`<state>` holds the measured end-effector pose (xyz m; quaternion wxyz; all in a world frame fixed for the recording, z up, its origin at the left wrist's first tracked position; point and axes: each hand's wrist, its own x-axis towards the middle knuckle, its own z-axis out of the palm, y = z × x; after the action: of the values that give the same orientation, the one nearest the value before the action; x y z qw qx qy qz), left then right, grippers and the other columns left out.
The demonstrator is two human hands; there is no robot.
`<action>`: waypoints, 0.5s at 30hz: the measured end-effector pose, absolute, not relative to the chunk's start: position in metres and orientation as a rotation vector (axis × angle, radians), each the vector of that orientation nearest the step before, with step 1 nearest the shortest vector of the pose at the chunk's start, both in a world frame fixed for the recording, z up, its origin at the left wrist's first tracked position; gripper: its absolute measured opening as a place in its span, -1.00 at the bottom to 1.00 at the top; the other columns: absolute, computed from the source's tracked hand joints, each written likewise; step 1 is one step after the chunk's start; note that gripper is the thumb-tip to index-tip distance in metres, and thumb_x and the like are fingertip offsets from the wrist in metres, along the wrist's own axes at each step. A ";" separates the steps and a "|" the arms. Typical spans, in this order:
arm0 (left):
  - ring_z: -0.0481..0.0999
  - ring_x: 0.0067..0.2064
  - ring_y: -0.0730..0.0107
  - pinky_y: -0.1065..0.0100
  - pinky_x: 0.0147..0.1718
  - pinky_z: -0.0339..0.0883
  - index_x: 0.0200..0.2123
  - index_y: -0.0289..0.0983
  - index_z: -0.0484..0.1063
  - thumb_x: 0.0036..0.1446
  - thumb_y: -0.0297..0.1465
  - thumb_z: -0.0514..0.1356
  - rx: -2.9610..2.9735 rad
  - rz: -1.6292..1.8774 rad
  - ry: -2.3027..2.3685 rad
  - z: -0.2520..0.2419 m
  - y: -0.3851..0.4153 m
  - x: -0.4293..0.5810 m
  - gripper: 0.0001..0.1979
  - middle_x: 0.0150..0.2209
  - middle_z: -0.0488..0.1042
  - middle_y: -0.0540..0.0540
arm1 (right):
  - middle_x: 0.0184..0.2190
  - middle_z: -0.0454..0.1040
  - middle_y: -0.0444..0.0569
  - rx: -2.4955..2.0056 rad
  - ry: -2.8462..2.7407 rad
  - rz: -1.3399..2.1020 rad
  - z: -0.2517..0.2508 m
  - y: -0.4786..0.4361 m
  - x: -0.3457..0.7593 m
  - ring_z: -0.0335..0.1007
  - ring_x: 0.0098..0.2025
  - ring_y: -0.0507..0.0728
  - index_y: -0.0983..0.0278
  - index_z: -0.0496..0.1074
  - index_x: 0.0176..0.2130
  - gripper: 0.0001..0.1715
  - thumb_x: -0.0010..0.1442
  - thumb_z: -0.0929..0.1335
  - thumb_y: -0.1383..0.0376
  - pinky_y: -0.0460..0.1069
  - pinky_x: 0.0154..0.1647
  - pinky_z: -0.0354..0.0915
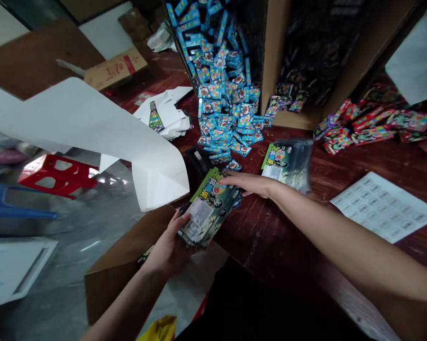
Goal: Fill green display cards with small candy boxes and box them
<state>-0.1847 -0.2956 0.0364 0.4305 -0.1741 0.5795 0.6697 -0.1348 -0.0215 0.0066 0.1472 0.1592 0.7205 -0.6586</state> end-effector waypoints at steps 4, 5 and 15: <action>0.66 -0.09 0.02 0.13 -0.23 0.59 0.34 -0.13 0.11 0.13 -0.36 0.33 -0.475 1.605 1.485 0.031 -0.308 -0.161 -0.24 0.08 0.54 -0.25 | 0.28 0.35 0.03 0.484 1.895 -1.941 0.009 -0.027 -0.075 0.30 0.23 0.33 0.02 0.21 0.32 -0.09 0.11 0.39 -0.24 0.22 0.09 0.39; 0.66 -0.09 0.04 0.17 -0.23 0.59 0.36 -0.12 0.10 0.12 -0.37 0.34 -0.473 1.595 1.493 0.030 -0.312 -0.153 -0.21 0.07 0.55 -0.24 | 0.32 0.30 0.04 0.494 1.880 -1.933 0.010 -0.029 -0.058 0.31 0.23 0.33 0.00 0.11 0.37 -0.01 0.11 0.40 -0.23 0.20 0.04 0.42; 0.67 -0.14 0.03 0.16 -0.07 0.49 0.22 -0.45 0.33 0.18 -0.17 0.24 -0.503 1.147 1.035 0.032 -0.291 -0.128 -0.36 -0.12 0.64 -0.33 | 0.48 -0.05 -0.03 0.639 1.959 -1.692 0.019 -0.016 0.052 0.02 0.42 0.42 0.03 -0.09 0.46 -0.01 0.24 0.28 -0.21 0.26 0.13 0.42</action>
<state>-0.1281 -0.2906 0.0318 0.6878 -0.2246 0.4623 0.5126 0.0516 -0.0164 0.0187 0.2354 0.2329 0.7141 -0.6168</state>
